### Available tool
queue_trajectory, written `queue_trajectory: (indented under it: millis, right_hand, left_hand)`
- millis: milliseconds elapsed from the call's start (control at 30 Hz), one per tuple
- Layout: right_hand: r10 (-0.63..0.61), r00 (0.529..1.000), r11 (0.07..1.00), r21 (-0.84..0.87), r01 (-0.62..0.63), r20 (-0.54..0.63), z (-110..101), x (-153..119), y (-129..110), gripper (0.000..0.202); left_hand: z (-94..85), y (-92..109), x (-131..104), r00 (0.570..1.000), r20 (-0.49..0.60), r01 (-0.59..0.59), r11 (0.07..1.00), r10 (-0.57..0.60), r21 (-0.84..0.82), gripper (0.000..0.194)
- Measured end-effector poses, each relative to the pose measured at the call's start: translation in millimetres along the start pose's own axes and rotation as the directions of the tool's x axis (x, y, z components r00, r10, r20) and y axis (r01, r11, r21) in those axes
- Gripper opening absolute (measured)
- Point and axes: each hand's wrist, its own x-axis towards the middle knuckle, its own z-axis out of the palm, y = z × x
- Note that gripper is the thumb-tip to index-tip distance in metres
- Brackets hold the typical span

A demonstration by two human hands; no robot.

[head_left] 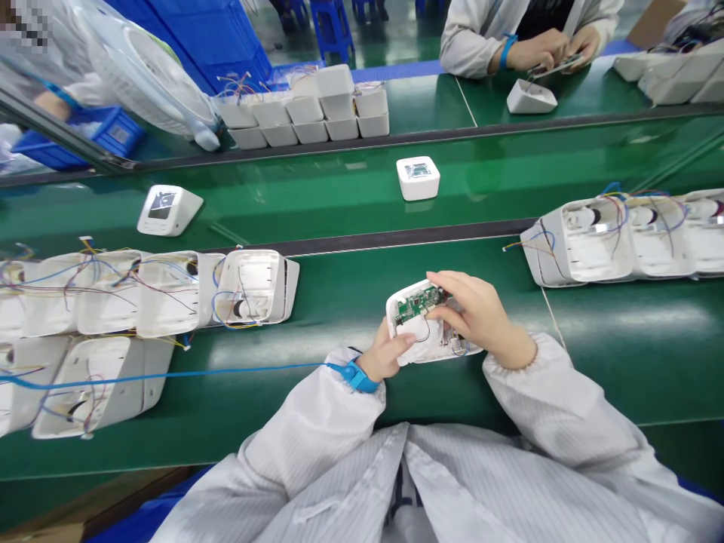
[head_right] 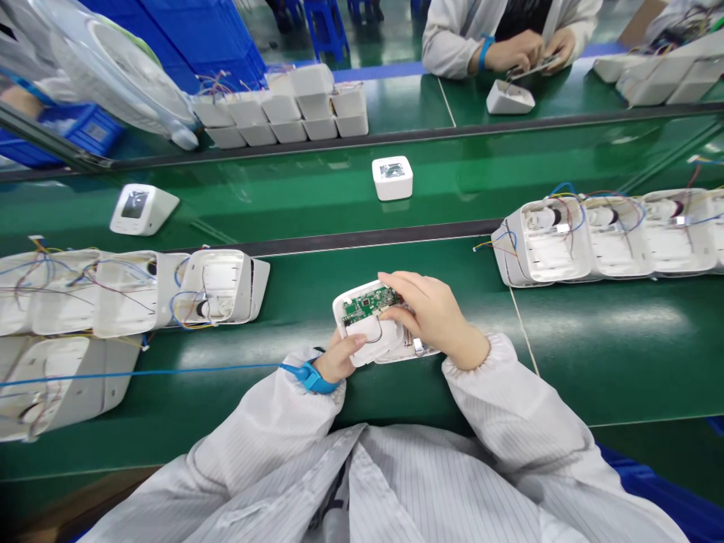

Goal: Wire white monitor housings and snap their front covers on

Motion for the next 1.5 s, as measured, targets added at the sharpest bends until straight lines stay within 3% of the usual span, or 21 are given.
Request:
queue_trajectory:
  millis: [167, 333, 400, 500, 567, 633, 700, 800, 900, 967, 1000, 1067, 1133, 1200, 1233, 1267, 1333, 1400, 1500]
  right_hand:
    - [0.025, 0.999, 0.999, -0.036, -0.027, -0.044, 3.6, -2.7, -3.2, 0.045]
    - [0.116, 0.992, 0.990, 0.087, -0.111, -0.054, 2.3, -0.1, -7.2, 0.044]
    - [0.198, 0.978, 0.969, 0.159, -0.187, -0.058, -0.8, 0.8, -9.7, 0.050]
    - [0.258, 0.956, 0.948, 0.227, -0.222, -0.140, -6.0, 0.0, -13.5, 0.048]
    - [0.203, 0.958, 0.957, 0.247, -0.151, -0.201, -7.3, -0.9, -14.3, 0.030]
    - [0.073, 0.975, 0.973, 0.230, -0.023, -0.212, -5.4, -1.2, -12.7, 0.010]
    - [-0.071, 0.983, 0.981, 0.166, 0.100, -0.171, -0.7, -0.6, -9.4, 0.011]
    - [-0.236, 0.968, 0.971, 0.005, 0.238, -0.089, 8.8, 0.3, -6.6, 0.022]
    - [-0.355, 0.935, 0.928, -0.112, 0.355, 0.027, 15.1, 0.3, -9.4, 0.019]
    - [-0.368, 0.927, 0.918, -0.126, 0.375, 0.076, 14.0, 1.0, -10.8, 0.017]
    - [-0.350, 0.934, 0.926, -0.126, 0.357, 0.073, 11.4, 1.7, -10.1, 0.015]
    - [-0.273, 0.962, 0.955, -0.123, 0.271, 0.004, 3.2, 4.0, -5.0, 0.012]
    - [-0.150, 0.976, 0.985, -0.104, 0.134, -0.157, -5.6, 6.0, 3.5, 0.029]
    - [0.012, 0.955, 0.999, -0.041, -0.025, -0.297, -9.6, 6.8, 11.9, 0.037]
    - [0.095, 0.948, 0.995, 0.005, -0.098, -0.303, -8.6, 6.5, 14.9, 0.033]
    - [0.168, 0.953, 0.986, 0.044, -0.162, -0.251, -5.6, 5.9, 16.7, 0.025]
    - [0.270, 0.963, 0.960, 0.088, -0.267, -0.024, 4.4, 4.0, 16.0, 0.010]
    - [0.290, 0.943, 0.947, 0.091, -0.307, 0.166, 14.9, 2.1, 10.5, 0.005]
    - [0.211, 0.955, 0.977, -0.021, -0.211, 0.209, 20.1, 0.7, -1.1, 0.003]
  left_hand:
    - [1.4, 3.4, 0.5, 1.000, 0.018, 0.020, 0.999, -0.019, -0.035, 0.064]
    - [-1.7, 2.2, 4.7, 1.000, 0.013, 0.022, 0.999, -0.022, -0.024, 0.065]
    - [-5.4, 1.2, 8.6, 1.000, 0.006, -0.030, 0.999, 0.030, 0.027, 0.068]
    - [-12.2, 3.2, 16.7, 0.975, -0.026, -0.212, 0.961, 0.220, 0.176, 0.078]
    - [-16.1, 7.1, 22.5, 0.928, -0.102, -0.314, 0.901, 0.358, 0.299, 0.082]
    - [-18.9, 11.1, 27.3, 0.881, -0.189, -0.343, 0.859, 0.435, 0.380, 0.075]
    - [-20.8, 13.8, 29.9, 0.862, -0.219, -0.335, 0.838, 0.457, 0.432, 0.068]
    - [-21.2, 14.3, 30.4, 0.895, -0.064, -0.315, 0.729, 0.441, 0.607, 0.067]
    - [-18.1, 13.3, 29.1, 0.917, 0.183, -0.347, 0.480, 0.355, 0.806, 0.093]
    - [-15.5, 13.2, 28.3, 0.924, 0.243, -0.344, 0.367, 0.295, 0.864, 0.105]
    - [-14.6, 13.2, 27.9, 0.928, 0.248, -0.337, 0.343, 0.278, 0.876, 0.103]
    - [-14.6, 13.0, 27.1, 0.930, 0.257, -0.340, 0.347, 0.264, 0.874, 0.087]
    - [-17.0, 11.4, 26.2, 0.916, 0.272, -0.377, 0.404, 0.294, 0.833, 0.074]
    - [-20.6, 8.3, 25.8, 0.900, 0.281, -0.420, 0.487, 0.334, 0.766, 0.070]
    - [-22.3, 6.4, 25.8, 0.894, 0.281, -0.436, 0.527, 0.350, 0.729, 0.073]
    - [-23.7, 4.4, 26.0, 0.889, 0.280, -0.447, 0.561, 0.361, 0.696, 0.077]
    - [-25.0, 1.1, 26.6, 0.881, 0.273, -0.466, 0.609, 0.386, 0.641, 0.089]
    - [-24.8, -0.6, 26.8, 0.858, 0.270, -0.507, 0.635, 0.437, 0.583, 0.096]
    - [-23.6, -1.0, 25.8, 0.825, 0.275, -0.562, 0.671, 0.493, 0.483, 0.089]
